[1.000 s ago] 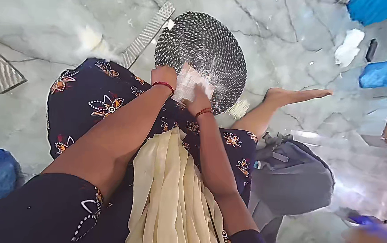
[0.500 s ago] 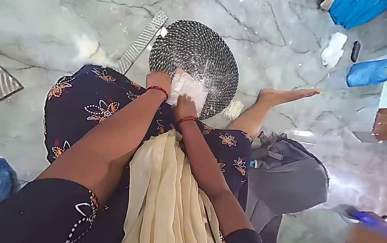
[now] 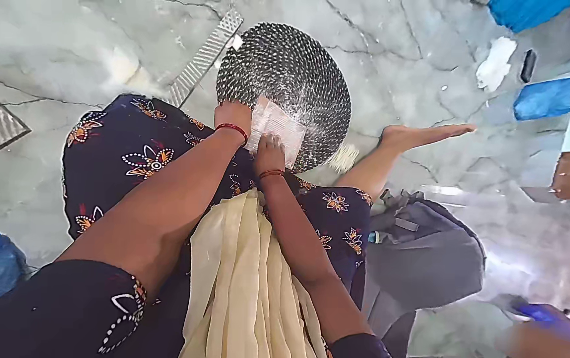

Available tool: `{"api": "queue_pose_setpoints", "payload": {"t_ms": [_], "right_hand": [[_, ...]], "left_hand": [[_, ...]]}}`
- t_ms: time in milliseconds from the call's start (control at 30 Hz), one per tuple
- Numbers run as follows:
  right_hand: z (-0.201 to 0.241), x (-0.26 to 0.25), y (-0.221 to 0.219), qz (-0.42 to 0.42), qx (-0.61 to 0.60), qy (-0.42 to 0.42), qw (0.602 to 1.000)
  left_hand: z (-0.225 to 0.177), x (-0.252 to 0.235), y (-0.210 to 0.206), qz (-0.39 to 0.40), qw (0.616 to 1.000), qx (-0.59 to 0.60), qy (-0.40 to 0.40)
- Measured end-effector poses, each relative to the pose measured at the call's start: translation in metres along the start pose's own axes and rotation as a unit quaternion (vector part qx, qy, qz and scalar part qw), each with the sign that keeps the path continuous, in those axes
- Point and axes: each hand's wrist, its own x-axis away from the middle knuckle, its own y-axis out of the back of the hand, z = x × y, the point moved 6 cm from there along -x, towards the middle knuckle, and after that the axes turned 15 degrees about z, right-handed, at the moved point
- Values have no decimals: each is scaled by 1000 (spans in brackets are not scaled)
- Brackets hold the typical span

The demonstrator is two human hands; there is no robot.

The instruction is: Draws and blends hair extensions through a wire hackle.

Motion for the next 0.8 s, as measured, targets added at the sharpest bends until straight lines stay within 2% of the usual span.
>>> {"api": "queue_pose_setpoints", "payload": {"t_ms": [167, 300, 500, 600, 700, 800], "right_hand": [[-16, 7, 26, 34, -75, 6, 997], [-20, -11, 28, 93, -12, 6, 996], [-11, -10, 9, 49, -13, -1, 999], [-8, 7, -4, 40, -7, -3, 999], [-6, 26, 22, 57, -28, -26, 998], [-4, 15, 35, 79, -59, -8, 995]], "left_hand": [[4, 4, -2, -8, 1000, 7, -20], [1, -2, 4, -19, 999, 14, -24], [0, -2, 3, -11, 1000, -4, -4], [3, 9, -8, 22, 1000, 21, -4], [2, 17, -3, 24, 998, 55, -12], [-2, 19, 8, 18, 999, 38, -15]]}}
